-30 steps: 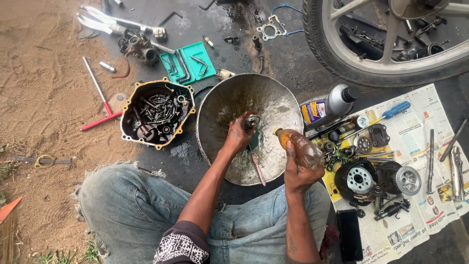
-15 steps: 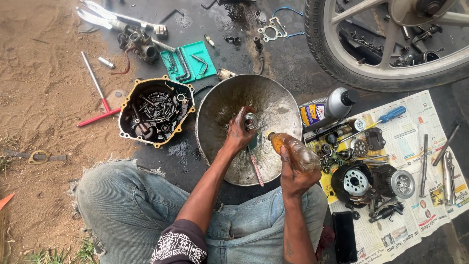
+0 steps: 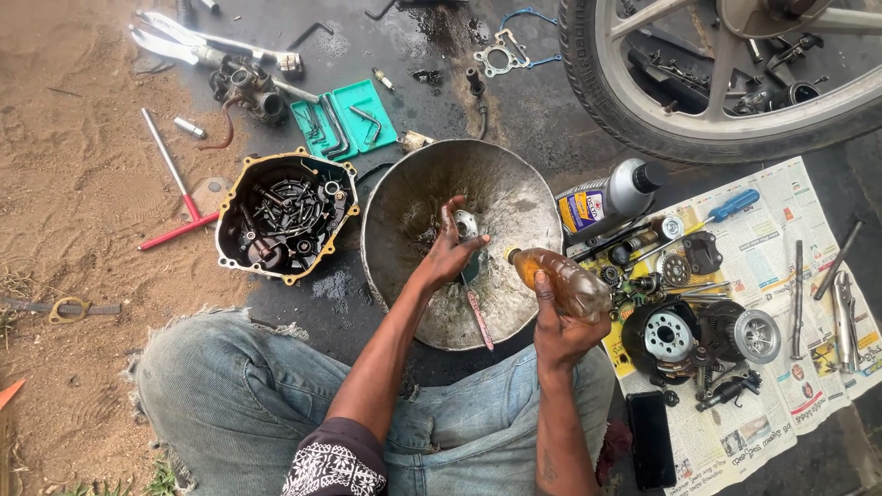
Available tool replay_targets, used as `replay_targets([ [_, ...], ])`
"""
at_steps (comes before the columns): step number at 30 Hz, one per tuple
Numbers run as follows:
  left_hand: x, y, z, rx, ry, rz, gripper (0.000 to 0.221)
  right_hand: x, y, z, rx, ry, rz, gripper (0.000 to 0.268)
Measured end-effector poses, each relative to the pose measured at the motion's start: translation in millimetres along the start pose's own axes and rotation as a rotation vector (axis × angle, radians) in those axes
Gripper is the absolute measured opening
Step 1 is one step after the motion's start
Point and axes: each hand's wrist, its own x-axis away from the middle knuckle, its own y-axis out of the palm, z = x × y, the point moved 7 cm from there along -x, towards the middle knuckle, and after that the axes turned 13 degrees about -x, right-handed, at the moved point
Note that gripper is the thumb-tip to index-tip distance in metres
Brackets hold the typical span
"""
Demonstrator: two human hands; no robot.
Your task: Cleaning and inspecting motorcycle engine components such as bolts and gears using a brush and oil in an outdoor setting.
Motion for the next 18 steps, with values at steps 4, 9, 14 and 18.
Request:
replay_targets([
  [4, 9.5, 23.7, -24.6, 0.663, -0.513, -0.309, 0.081, -2.1, -0.1, -5.4, -0.058, 0.018, 0.011, 0.043],
  [9, 8.6, 18.8, -4.4, 1.345, -0.466, -0.365, 0.074, 1.6, -1.1, -5.2, -0.058, -0.003, 0.021, 0.04],
  [14, 6.9, 9.9, 13.7, 1.516, -0.431, -0.357, 0.052, 0.6, -2.7, -13.7, 0.026, -0.026, 0.028, 0.04],
  [18, 11.5, 7.3, 23.3, 1.374, -0.539, -0.381, 0.049, 2.3, -6.1, -10.8, 0.11, -0.085, 0.009, 0.038],
])
